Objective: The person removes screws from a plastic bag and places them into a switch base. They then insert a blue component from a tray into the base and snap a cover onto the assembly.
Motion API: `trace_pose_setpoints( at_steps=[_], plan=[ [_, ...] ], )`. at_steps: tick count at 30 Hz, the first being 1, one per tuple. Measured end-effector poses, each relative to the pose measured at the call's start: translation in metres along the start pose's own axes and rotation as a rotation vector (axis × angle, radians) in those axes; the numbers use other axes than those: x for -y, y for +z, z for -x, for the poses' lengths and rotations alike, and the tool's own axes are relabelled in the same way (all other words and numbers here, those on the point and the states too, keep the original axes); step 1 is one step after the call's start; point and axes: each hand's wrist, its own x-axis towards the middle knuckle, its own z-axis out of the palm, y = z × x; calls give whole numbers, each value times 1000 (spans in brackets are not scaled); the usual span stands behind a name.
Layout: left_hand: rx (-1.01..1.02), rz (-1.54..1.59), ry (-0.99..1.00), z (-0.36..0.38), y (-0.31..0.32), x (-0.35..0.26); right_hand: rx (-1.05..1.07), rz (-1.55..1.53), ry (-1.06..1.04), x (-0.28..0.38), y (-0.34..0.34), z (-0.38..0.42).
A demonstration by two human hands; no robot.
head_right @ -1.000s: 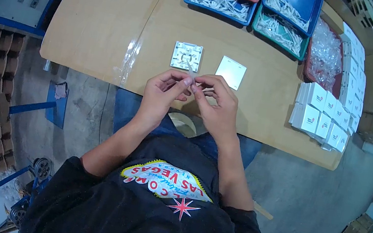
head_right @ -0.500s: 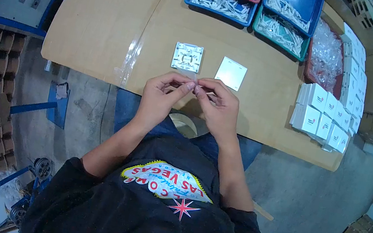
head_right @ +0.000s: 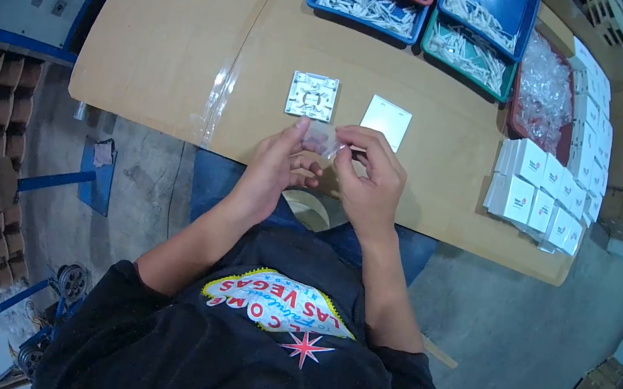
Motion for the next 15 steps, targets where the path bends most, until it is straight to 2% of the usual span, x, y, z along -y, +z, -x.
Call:
trace_pose_setpoints(
  at_steps=[2, 4, 6, 9, 10, 12, 14, 15],
  plan=[
    [1, 7, 42, -4, -3, 4, 113, -92, -29, -1, -1, 0],
    [3, 14, 83, -7, -5, 7, 113, -157, -3, 0, 2, 0],
    [37, -67, 258, -8, -5, 9, 114, -221, 25, -1, 4, 1],
    [11, -99, 332, -5, 1, 8, 80, -391, 97, -3, 5, -1],
    [12, -100, 330, -6, 1, 10, 87, -430, 164, -2, 4, -1],
    [24, -110, 478, -8, -1, 14, 94, -468, 231, 0, 2, -1],
    [13, -112, 510, -10, -2, 16, 182, -615, 414, 1, -2, 0],
    [2, -115, 542, -10, -3, 17, 183, -616, 414, 0, -2, 0]
  ],
)
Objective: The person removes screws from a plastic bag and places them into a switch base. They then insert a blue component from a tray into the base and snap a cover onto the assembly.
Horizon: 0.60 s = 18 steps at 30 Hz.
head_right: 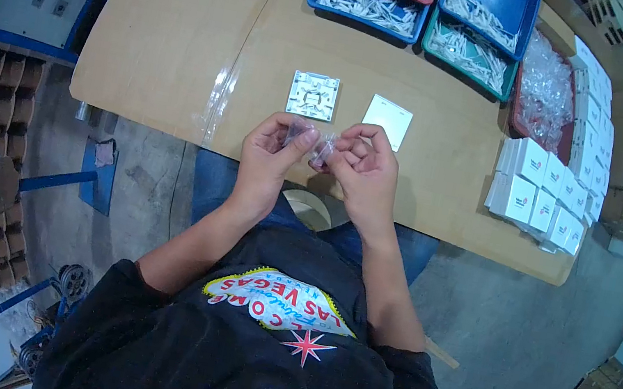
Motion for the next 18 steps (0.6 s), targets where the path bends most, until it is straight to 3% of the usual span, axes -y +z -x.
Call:
trace_pose_setpoints(
  at_steps=[15, 18],
  plan=[
    [-43, -60, 50, 1, 8, -6, -32, 23, -52, -7, -8, -3],
    [-81, -61, 41, 0, 12, -9, 21, 189, -101, -1, -13, -2]
  ],
)
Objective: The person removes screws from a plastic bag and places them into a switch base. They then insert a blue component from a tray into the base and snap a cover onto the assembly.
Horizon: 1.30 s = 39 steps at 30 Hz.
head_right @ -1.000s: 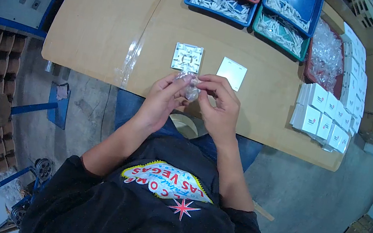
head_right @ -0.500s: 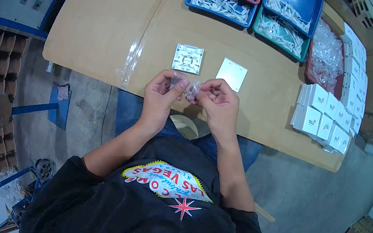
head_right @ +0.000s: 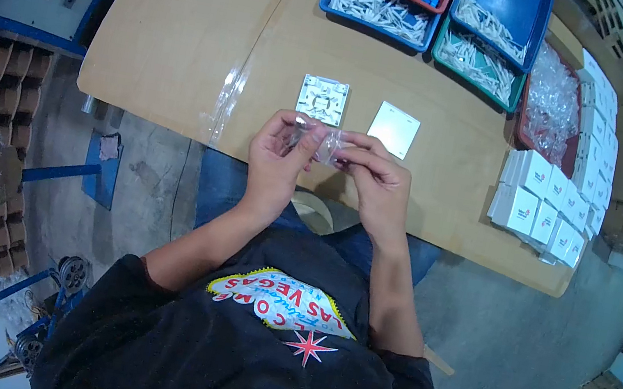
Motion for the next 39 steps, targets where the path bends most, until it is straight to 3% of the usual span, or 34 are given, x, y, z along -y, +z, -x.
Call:
trace_pose_setpoints(
  at_steps=[3, 6, 8, 24, 33, 37, 39],
  plan=[
    [14, -52, -4, -3, 0, -3, 26, 108, -41, 9, 0, 0],
    [43, -36, -17, -2, 0, -1, 26, 36, -27, 9, -1, 0],
    [57, -35, -9, 1, -1, 4, -42, -43, 104, 5, -2, 0],
    [146, -13, -96, -2, -1, 6, 13, -170, 49, -13, -17, -4],
    [381, -167, -81, -13, -9, 9, -64, -232, 263, -16, -32, -7],
    [370, -261, -109, -22, -13, 5, -116, -121, 286, -16, -29, -8],
    [273, -754, 303, -24, -10, -7, -142, -70, 271, -16, -28, -9]
  ],
)
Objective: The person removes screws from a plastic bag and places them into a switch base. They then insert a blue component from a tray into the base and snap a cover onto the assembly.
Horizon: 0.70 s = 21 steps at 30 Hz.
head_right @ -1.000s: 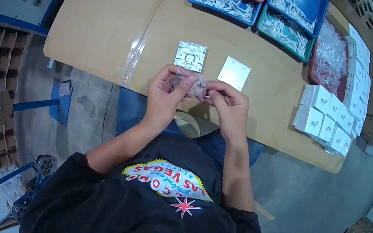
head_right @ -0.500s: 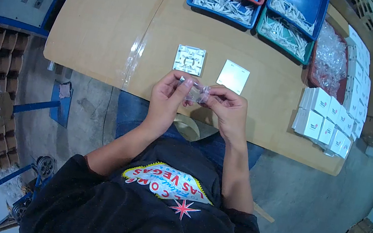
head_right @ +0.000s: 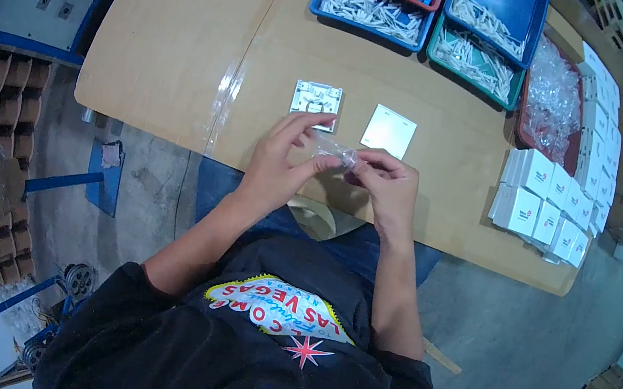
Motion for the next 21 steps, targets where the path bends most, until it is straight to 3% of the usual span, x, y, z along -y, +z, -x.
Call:
trace_pose_setpoints(
  at_steps=[1, 3, 4, 6, 10, 13, 16, 18, 21],
  plan=[
    [0, -1, 2, -2, -2, -1, -31, 111, -64, -2, -1, -2],
    [31, -400, 360, -6, -6, -1, -66, 221, -131, -1, -1, -4],
    [33, -399, 361, -5, -5, 3, -41, 330, -135, 2, 0, -3],
    [221, -372, 323, -2, 1, 20, -16, 442, -145, 2, 1, -4],
    [165, -294, 307, 0, 11, 37, -15, 461, -127, 2, 1, -8],
    [91, -229, 202, -4, 9, 45, -2, 292, -37, 15, 0, -13],
    [-36, -221, 203, -11, 1, 68, -25, 366, -123, 26, -16, -41],
    [-132, -204, 74, -16, -7, 90, -46, 472, -279, 37, -25, -75],
    [-275, -201, 78, -17, -14, 121, -28, 626, -445, 57, -30, -137]
  ],
)
